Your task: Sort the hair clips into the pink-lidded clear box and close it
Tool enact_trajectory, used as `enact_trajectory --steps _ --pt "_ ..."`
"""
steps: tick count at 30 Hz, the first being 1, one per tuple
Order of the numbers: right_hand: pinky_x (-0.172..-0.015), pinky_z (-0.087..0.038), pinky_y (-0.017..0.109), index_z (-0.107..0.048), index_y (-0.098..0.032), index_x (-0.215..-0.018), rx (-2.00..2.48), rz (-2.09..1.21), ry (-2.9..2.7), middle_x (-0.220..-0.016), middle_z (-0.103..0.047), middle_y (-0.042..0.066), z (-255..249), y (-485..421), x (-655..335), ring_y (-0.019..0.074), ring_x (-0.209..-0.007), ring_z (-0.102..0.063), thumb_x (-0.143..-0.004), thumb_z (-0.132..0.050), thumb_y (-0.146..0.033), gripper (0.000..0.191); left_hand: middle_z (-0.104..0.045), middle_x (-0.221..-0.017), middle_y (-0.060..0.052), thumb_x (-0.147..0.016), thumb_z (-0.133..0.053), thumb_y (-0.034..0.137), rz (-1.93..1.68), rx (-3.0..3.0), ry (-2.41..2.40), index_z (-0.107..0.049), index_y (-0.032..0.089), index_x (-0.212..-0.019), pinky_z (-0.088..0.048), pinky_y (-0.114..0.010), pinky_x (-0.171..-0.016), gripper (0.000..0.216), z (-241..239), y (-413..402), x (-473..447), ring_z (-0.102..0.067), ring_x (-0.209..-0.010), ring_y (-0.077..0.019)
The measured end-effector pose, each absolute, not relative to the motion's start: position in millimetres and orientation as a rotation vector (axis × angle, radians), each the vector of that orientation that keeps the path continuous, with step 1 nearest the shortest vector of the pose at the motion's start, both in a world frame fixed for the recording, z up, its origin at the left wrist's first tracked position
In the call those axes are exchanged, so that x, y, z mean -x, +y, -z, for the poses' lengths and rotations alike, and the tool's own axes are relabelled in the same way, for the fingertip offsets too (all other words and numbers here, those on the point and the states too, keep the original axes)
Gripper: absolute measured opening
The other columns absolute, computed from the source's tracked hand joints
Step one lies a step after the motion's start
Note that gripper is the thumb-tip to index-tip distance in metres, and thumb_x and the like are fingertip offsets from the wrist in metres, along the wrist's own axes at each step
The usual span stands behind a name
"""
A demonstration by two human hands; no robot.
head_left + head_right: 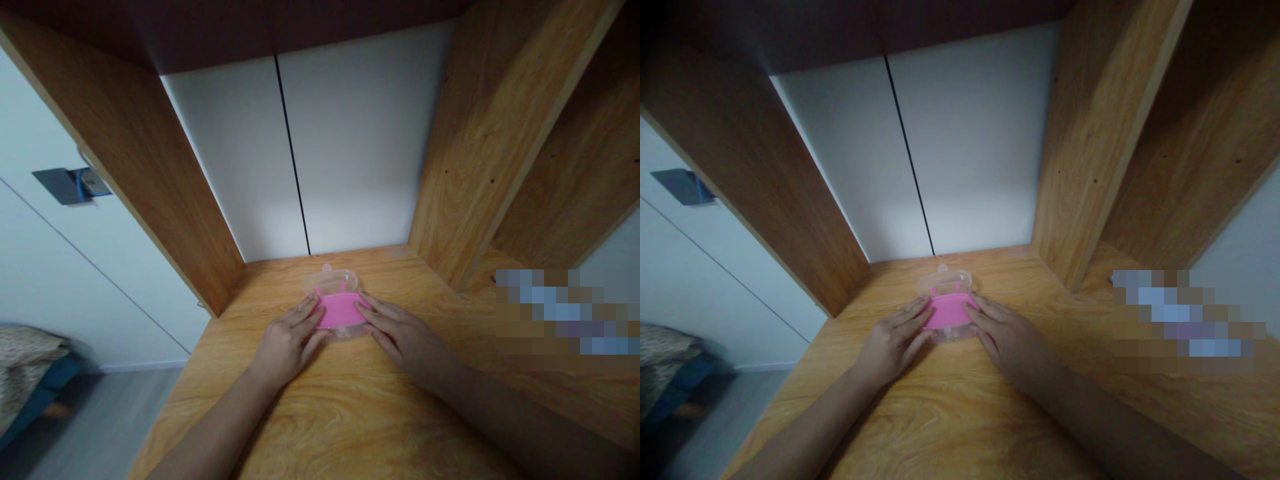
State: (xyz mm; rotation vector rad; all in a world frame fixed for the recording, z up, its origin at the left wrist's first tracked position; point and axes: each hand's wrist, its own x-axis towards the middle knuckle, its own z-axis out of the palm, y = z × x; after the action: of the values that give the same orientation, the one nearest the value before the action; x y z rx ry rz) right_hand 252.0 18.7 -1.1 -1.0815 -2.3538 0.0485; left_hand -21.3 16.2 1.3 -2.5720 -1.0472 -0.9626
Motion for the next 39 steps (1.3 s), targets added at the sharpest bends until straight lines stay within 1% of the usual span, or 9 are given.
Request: enact_trajectory --steps 4,9,17,24,26,28,32,35,39 --pt "-0.115 -0.04 0.045 -0.033 -0.022 -0.153 1.093 -0.104 -2.367 -0.156 -0.038 0.008 -1.2 17.3 -250.1 0.024 -0.14 -0.043 -0.092 -0.049 -0.018 0.063 -0.06 -0.135 -0.017 -0.095 -0.056 0.033 0.919 2.593 -1.156 -0.06 0.012 -0.131 -0.05 -0.045 -0.107 0.042 -6.4 15.9 19.4 -0.056 -0.128 -0.0268" --pt "-0.114 -0.041 0.045 -0.038 -0.027 -0.15 1.12 -0.089 -2.372 -0.153 -0.044 0.007 -3.9 15.2 -250.5 0.0245 -0.137 -0.047 -0.089 -0.052 -0.018 0.064 -0.057 -0.139 -0.015 -0.093 -0.058 0.034 0.898 2.636 -1.164 -0.052 0.015 -0.14 -0.048 -0.047 -0.11 0.05 -7.2 14.5 21.1 -0.052 -0.132 -0.0274" --pt "-0.118 -0.033 0.048 -0.022 -0.026 -0.156 1.086 -0.149 -2.384 -0.161 -0.028 0.007 -0.4 14.7 -249.4 0.0263 -0.145 -0.033 -0.087 -0.054 -0.02 0.076 -0.058 -0.139 -0.018 -0.094 -0.057 0.034 0.892 2.553 -1.157 -0.05 0.012 -0.14 -0.049 -0.047 -0.109 0.052 0.3 17.9 22.1 -0.053 -0.132 -0.0278" --pt "-0.118 -0.034 0.047 -0.022 -0.027 -0.156 1.049 -0.185 -2.366 -0.161 -0.029 0.007 -3.9 14.3 -249.5 0.0271 -0.145 -0.034 -0.087 -0.055 -0.02 0.076 -0.052 -0.145 -0.015 -0.091 -0.059 0.031 0.998 2.557 -1.203 -0.045 0.018 -0.143 -0.045 -0.049 -0.11 0.055 -9.0 16.9 30.5 -0.05 -0.133 -0.0285" --pt "-0.118 -0.033 0.048 -0.025 -0.027 -0.155 1.043 -0.185 -2.347 -0.161 -0.029 0.007 -4.8 14.7 -250.5 0.0273 -0.145 -0.033 -0.087 -0.056 -0.019 0.075 -0.057 -0.138 -0.014 -0.092 -0.055 0.027 1.078 2.508 -1.272 -0.048 0.019 -0.137 -0.046 -0.048 -0.107 0.046 -14.0 16.9 39.3 -0.053 -0.128 -0.0277" --pt "-0.119 -0.032 0.048 -0.027 -0.026 -0.155 1.051 -0.18 -2.324 -0.161 -0.029 0.007 -5.9 14.9 -251.1 0.0273 -0.146 -0.032 -0.087 -0.056 -0.019 0.074 -0.064 -0.121 -0.013 -0.093 -0.049 0.023 1.119 2.47 -1.389 -0.054 0.017 -0.124 -0.05 -0.043 -0.097 0.032 -19.5 17.7 50.9 -0.06 -0.113 -0.0253" --pt "-0.119 -0.032 0.048 -0.028 -0.026 -0.154 1.06 -0.198 -2.24 -0.158 -0.033 0.008 -7.9 14.5 -251.4 0.0268 -0.145 -0.034 -0.086 -0.055 -0.018 0.073 -0.064 -0.085 -0.007 -0.09 -0.048 0.024 0.775 2.695 -1.471 -0.058 0.018 -0.09 -0.048 -0.033 -0.073 0.011 -28.7 20.7 73.6 -0.061 -0.079 -0.0205" --pt "-0.118 -0.034 0.049 -0.029 -0.025 -0.153 1.066 -0.201 -2.195 -0.155 -0.036 0.009 -7.8 14.3 -251.9 0.0268 -0.143 -0.037 -0.086 -0.055 -0.018 0.072 -0.061 -0.076 -0.003 -0.085 -0.054 0.026 0.496 2.89 -1.442 -0.056 0.019 -0.082 -0.042 -0.028 -0.064 0.008 -31.3 21.3 80.3 -0.057 -0.071 -0.0181" --pt "-0.117 -0.036 0.05 -0.033 -0.025 -0.15 1.073 -0.217 -2.175 -0.153 -0.039 0.011 -7.3 14.4 -252.2 0.0281 -0.14 -0.04 -0.087 -0.054 -0.018 0.067 -0.06 -0.07 0.0 -0.08 -0.06 0.027 0.385 2.937 -1.497 -0.052 0.02 -0.076 -0.036 -0.026 -0.058 0.011 -31.5 18.2 74.3 -0.053 -0.063 -0.0158"
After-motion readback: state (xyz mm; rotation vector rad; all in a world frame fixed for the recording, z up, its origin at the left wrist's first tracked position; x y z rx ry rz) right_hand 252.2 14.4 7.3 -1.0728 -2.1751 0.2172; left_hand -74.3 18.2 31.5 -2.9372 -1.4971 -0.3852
